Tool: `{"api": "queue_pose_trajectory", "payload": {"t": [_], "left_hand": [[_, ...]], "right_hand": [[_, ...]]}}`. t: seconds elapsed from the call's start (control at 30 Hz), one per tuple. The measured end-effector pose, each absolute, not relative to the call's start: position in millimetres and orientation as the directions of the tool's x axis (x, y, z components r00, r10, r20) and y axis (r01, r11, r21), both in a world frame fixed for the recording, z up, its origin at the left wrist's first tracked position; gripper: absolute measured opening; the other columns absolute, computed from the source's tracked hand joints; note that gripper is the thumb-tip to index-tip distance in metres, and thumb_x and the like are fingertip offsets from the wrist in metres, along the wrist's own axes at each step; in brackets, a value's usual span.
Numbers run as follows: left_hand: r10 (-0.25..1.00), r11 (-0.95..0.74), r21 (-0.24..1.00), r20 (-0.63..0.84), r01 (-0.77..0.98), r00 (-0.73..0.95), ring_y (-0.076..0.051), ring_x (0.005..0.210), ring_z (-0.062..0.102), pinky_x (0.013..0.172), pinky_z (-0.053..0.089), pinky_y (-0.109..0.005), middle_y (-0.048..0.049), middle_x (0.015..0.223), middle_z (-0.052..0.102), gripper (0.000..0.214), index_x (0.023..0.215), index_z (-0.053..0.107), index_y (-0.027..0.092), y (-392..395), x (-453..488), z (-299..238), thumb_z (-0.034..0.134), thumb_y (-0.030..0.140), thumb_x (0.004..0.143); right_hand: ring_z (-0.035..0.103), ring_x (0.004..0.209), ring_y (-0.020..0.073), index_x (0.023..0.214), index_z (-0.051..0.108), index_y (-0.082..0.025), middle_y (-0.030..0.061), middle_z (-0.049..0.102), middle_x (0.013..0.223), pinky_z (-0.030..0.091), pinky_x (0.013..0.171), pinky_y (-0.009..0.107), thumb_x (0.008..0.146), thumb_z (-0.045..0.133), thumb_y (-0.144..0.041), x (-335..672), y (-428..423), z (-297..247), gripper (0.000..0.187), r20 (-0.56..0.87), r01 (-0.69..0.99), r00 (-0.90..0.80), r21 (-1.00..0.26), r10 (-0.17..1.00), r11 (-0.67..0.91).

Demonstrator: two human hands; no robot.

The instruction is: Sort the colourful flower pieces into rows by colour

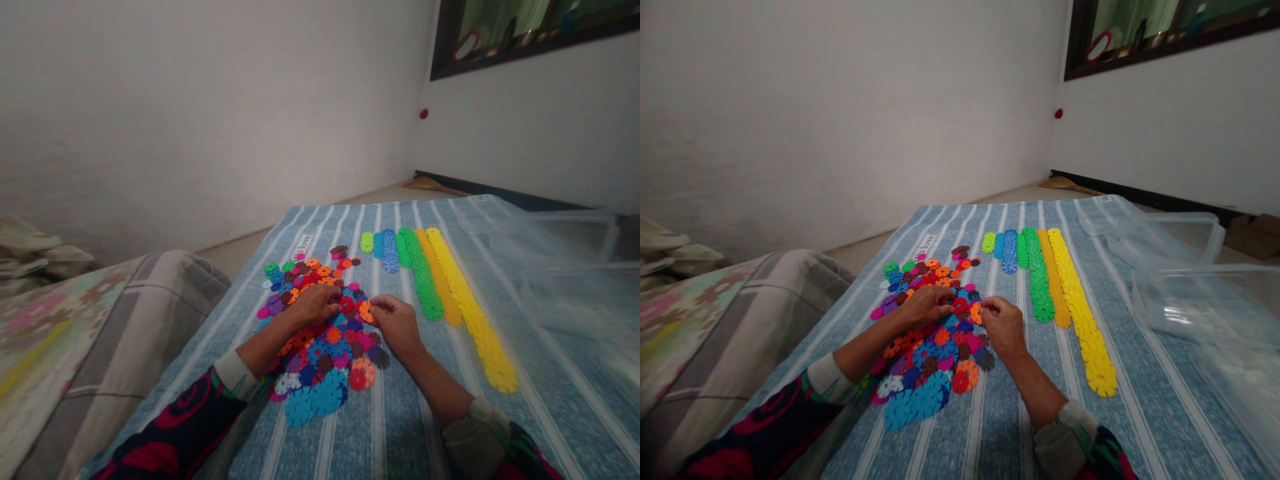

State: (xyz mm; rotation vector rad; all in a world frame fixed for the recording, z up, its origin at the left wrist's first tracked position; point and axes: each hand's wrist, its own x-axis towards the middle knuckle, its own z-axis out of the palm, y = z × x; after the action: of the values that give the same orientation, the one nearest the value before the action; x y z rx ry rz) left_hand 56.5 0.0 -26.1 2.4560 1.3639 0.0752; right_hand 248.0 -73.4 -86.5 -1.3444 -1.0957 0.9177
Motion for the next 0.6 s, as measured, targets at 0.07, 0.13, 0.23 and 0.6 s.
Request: {"api": "queue_pose_trajectory", "payload": {"t": [0.07,0.13,0.23,0.6], "left_hand": [[0.844,-0.475,0.303,-0.110,0.826,0.525,-0.014,0.061,0.052,0.059,0.031,-0.024,0.0007,0.066,0.060,0.014,0.083,0.067,0.017,0.0,51.6,-23.1,0.057,0.026,0.078],[0.852,-0.469,0.292,-0.100,0.834,0.514,-0.014,0.062,0.052,0.059,0.031,-0.023,-0.0005,0.069,0.061,0.015,0.081,0.067,0.016,-0.9,47.0,-20.5,0.056,0.025,0.079],[0.846,-0.488,0.295,-0.074,0.822,0.529,-0.013,0.061,0.051,0.058,0.030,-0.023,-0.0009,0.068,0.061,0.017,0.077,0.067,0.015,-4.2,43.3,-19.9,0.054,0.025,0.079],[0.819,-0.453,0.351,-0.200,0.820,0.538,-0.010,0.054,0.045,0.053,0.027,-0.022,0.0034,0.055,0.054,0.016,0.060,0.063,0.016,-13.8,53.7,-17.7,0.063,0.027,0.071]], "right_hand": [[0.059,0.056,0.0157,0.076,0.072,-0.017,0.0017,0.067,0.063,0.047,0.054,0.026,0.067,0.061,-0.038,249.3,-72.7,-87.4,0.025,0.075,0.107,0.270,-0.993,0.960,0.047],[0.059,0.056,0.0161,0.078,0.072,-0.017,0.0019,0.068,0.063,0.047,0.053,0.026,0.067,0.061,-0.037,251.3,-71.5,-88.1,0.026,0.072,0.097,0.280,-0.994,0.957,0.046],[0.060,0.056,0.0164,0.078,0.072,-0.017,0.0021,0.067,0.063,0.047,0.052,0.026,0.067,0.062,-0.037,255.6,-69.6,-88.6,0.025,0.067,0.075,0.316,-0.996,0.946,0.045],[0.057,0.052,0.0154,0.076,0.072,-0.017,0.0012,0.066,0.062,0.046,0.049,0.025,0.068,0.062,-0.037,259.8,-68.3,-88.5,0.024,0.078,0.110,0.323,-0.993,0.943,0.045]]}}
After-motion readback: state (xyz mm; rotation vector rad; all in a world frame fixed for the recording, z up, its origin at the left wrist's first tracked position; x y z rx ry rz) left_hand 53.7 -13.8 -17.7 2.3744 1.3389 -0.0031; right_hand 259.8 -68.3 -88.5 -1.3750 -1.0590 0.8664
